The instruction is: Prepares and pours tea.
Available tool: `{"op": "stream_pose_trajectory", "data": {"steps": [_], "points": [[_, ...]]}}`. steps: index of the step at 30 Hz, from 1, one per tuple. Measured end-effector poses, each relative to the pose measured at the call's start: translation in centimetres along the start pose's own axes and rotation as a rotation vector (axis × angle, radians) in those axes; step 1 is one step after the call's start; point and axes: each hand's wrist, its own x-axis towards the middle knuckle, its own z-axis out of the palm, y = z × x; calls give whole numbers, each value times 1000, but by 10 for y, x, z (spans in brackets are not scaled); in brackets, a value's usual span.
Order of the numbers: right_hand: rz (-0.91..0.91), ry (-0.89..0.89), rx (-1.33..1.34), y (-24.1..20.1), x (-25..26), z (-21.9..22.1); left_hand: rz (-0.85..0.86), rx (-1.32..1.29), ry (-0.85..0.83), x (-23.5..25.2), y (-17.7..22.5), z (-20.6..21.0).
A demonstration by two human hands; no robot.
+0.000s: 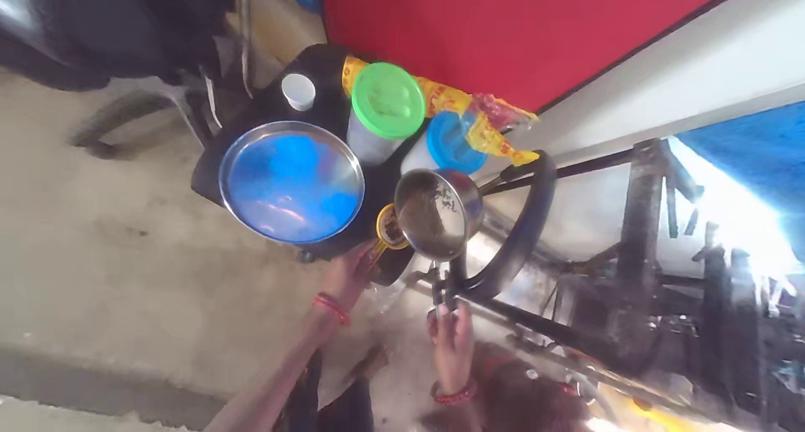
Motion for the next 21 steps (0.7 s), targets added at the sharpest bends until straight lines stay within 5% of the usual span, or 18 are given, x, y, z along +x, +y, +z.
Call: {"op": "stream_pose_trajectory", "data": {"steps": [21], "points": [[-269, 116, -371, 20, -4, -9, 72, -55, 66, 6, -12, 12]]}}
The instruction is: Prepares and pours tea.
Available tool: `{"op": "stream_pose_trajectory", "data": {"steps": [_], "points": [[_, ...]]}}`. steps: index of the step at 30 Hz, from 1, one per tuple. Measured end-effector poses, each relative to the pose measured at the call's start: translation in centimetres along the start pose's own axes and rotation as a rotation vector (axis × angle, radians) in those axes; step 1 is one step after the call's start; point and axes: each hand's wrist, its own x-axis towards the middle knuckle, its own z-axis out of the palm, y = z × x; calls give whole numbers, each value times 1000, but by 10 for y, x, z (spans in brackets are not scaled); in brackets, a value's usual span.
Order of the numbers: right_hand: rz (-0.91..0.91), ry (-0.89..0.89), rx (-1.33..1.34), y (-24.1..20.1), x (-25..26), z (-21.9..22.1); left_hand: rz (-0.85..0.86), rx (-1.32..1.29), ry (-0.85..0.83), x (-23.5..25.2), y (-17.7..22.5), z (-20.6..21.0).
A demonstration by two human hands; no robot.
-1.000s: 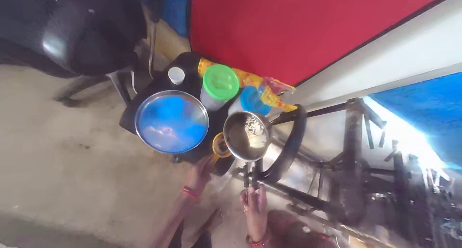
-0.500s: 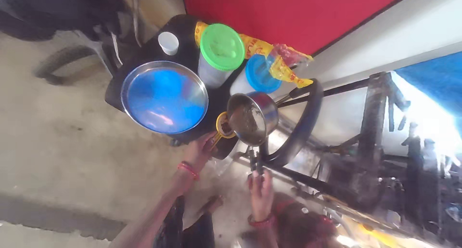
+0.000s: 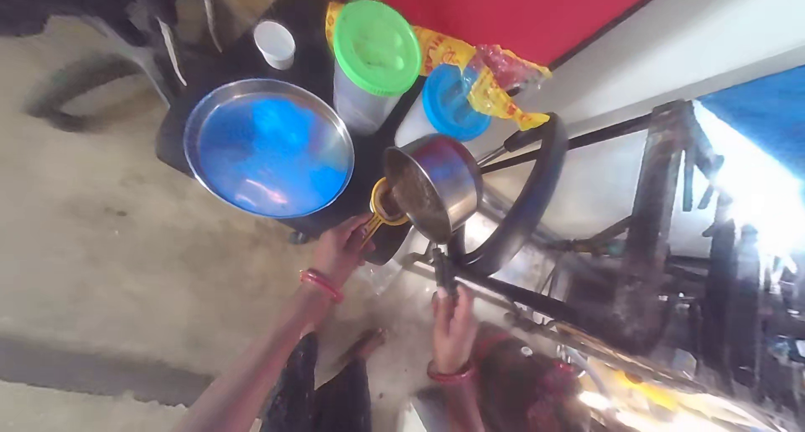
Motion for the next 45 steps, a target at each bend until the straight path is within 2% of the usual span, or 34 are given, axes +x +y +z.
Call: {"op": "stream_pose_trajectory", "data": {"steps": [12, 16, 45], "points": [[-114, 58, -128, -5, -1, -8, 9, -11, 0, -7, 3, -3], [-147, 73, -178, -3, -1, -10, 62, -2, 14, -10, 4, -3], [-357, 205, -270, -13, 2, -29, 89, -22, 15, -22, 12, -8]]}}
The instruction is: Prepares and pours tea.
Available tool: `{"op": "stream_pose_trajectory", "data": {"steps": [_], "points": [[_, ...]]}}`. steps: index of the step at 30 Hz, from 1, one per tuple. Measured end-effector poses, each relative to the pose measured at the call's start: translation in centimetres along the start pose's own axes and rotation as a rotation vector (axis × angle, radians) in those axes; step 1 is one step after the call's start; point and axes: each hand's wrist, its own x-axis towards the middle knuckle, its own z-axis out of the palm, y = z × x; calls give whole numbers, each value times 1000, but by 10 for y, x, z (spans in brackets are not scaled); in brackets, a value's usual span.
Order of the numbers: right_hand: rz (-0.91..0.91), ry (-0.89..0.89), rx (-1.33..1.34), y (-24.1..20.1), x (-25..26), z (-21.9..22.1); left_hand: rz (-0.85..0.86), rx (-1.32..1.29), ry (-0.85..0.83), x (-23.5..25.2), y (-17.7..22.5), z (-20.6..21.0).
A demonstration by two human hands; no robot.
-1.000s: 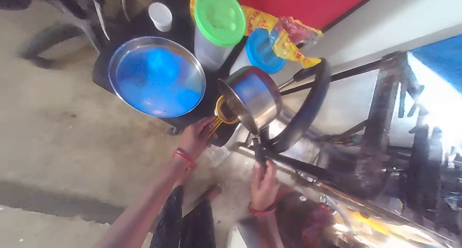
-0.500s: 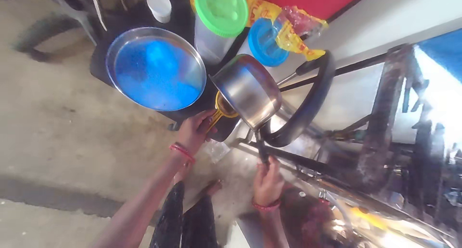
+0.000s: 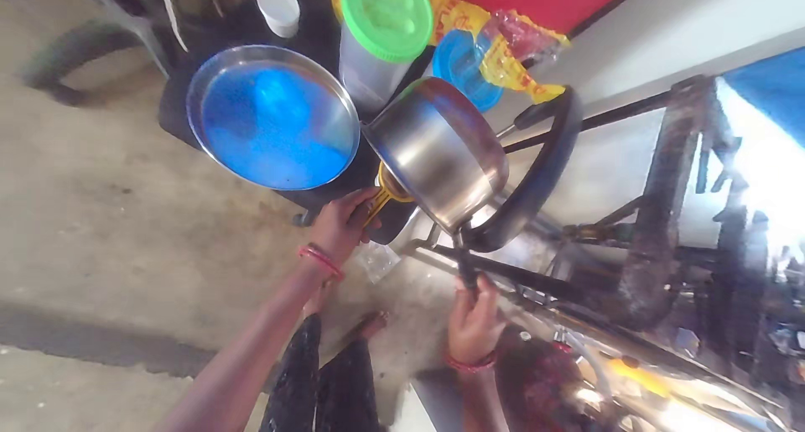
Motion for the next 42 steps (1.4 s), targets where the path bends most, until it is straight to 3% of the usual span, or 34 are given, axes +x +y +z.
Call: {"op": "stream_pose_trajectory", "data": {"steps": [22, 29, 42], "points": [[-59, 58, -74, 7, 1, -7, 6, 26, 68, -9, 5, 4], [-9, 26, -41, 6, 2, -1, -1, -81, 53, -6, 3, 8], [236, -61, 304, 4, 2, -5, -8, -31, 36, -3, 1, 7]]}}
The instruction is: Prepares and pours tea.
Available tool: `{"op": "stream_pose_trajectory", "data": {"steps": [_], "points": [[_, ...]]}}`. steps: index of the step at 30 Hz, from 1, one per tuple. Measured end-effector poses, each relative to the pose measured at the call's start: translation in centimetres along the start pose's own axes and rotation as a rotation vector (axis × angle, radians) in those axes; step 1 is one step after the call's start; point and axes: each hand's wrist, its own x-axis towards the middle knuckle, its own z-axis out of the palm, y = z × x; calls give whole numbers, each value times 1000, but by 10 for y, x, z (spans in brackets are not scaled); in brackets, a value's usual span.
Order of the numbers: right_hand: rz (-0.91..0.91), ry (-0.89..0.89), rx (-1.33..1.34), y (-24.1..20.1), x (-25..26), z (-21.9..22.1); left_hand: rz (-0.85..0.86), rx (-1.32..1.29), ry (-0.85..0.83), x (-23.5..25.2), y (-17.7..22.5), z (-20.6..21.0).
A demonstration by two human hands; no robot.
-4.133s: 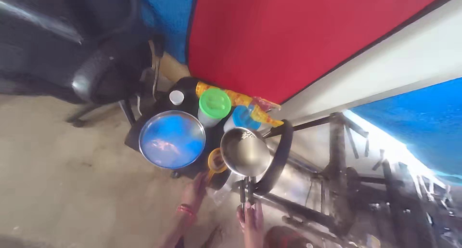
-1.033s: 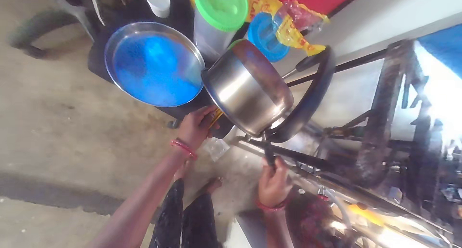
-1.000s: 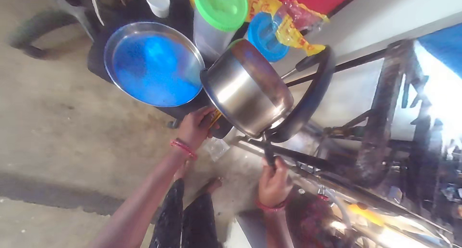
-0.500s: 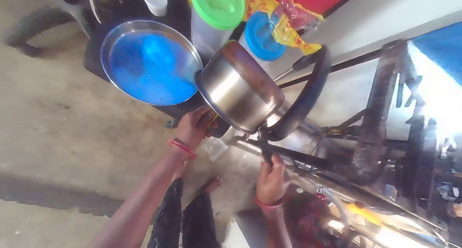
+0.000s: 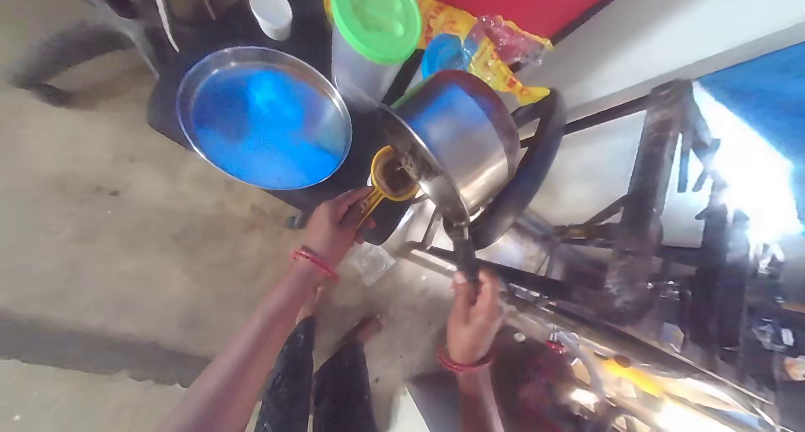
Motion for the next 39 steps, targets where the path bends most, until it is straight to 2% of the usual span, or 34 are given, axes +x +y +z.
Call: {"op": "stream_pose_trajectory", "data": {"steps": [5, 13, 25, 32, 39], "points": [[-7, 19, 66, 2, -1, -2, -5, -9, -7, 0, 0, -1], [-195, 101, -241, 1, -6, -4, 15, -44, 20, -4, 1, 1], [-221, 155, -231, -2, -5, -9, 6, -27, 5, -3, 0, 5], [-174, 107, -231, -4, -4, -1, 43, 10, -3, 1, -2, 6], [52, 52, 55, -17, -15, -2, 34, -1, -4, 1, -8, 2]]}}
